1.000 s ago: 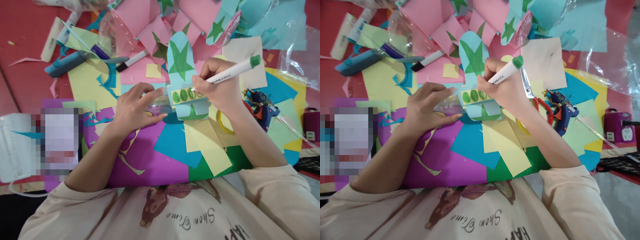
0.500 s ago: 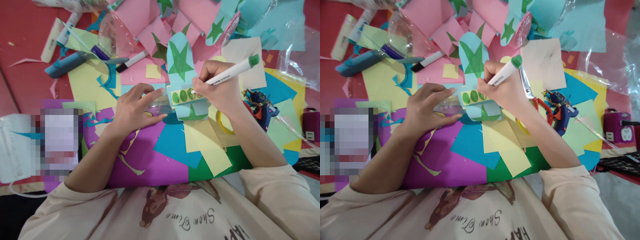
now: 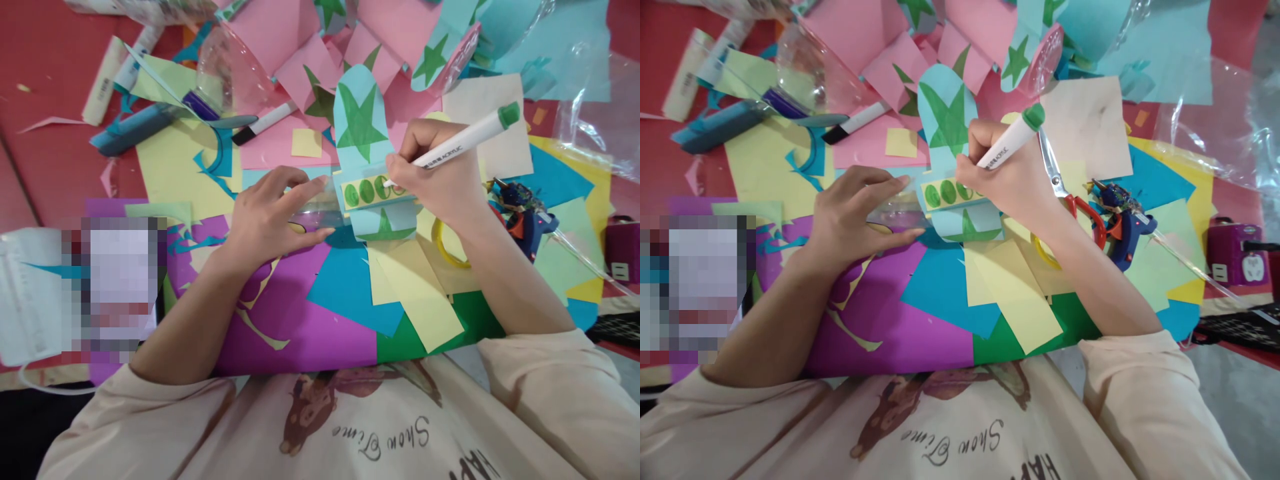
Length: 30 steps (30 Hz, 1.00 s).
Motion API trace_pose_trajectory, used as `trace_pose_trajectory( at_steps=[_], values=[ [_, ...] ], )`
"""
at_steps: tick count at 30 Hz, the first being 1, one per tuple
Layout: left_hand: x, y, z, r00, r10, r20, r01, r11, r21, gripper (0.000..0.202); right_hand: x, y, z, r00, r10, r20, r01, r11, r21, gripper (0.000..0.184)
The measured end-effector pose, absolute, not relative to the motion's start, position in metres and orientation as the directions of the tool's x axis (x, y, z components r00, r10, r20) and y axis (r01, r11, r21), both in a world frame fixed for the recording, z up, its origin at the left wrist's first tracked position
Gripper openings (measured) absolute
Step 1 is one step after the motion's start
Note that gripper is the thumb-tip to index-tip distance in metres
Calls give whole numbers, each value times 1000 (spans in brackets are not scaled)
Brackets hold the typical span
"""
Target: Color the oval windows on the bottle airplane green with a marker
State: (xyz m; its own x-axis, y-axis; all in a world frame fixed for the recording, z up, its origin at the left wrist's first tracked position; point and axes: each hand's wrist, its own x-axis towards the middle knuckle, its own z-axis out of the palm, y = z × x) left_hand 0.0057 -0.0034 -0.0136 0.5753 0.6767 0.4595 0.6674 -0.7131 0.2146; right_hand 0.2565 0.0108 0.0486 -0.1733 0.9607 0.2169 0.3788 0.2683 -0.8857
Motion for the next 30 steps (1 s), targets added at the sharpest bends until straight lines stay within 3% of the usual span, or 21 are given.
trace_pose_trajectory(
  at_steps=[9, 17, 30],
  values=[
    [4, -3, -15, 575, 700, 424, 675, -699, 237, 62, 260, 12, 44, -119, 964, 237, 344, 264, -901, 38],
    [4, -3, -17, 572, 657, 491, 624, -737, 259, 64, 259, 11, 44, -135, 951, 279, 319, 308, -896, 33],
    [6, -3, -15, 586, 618, 524, 617, -760, 205, 67, 256, 13, 46, -136, 960, 245, 403, 279, -872, 44]
  ],
)
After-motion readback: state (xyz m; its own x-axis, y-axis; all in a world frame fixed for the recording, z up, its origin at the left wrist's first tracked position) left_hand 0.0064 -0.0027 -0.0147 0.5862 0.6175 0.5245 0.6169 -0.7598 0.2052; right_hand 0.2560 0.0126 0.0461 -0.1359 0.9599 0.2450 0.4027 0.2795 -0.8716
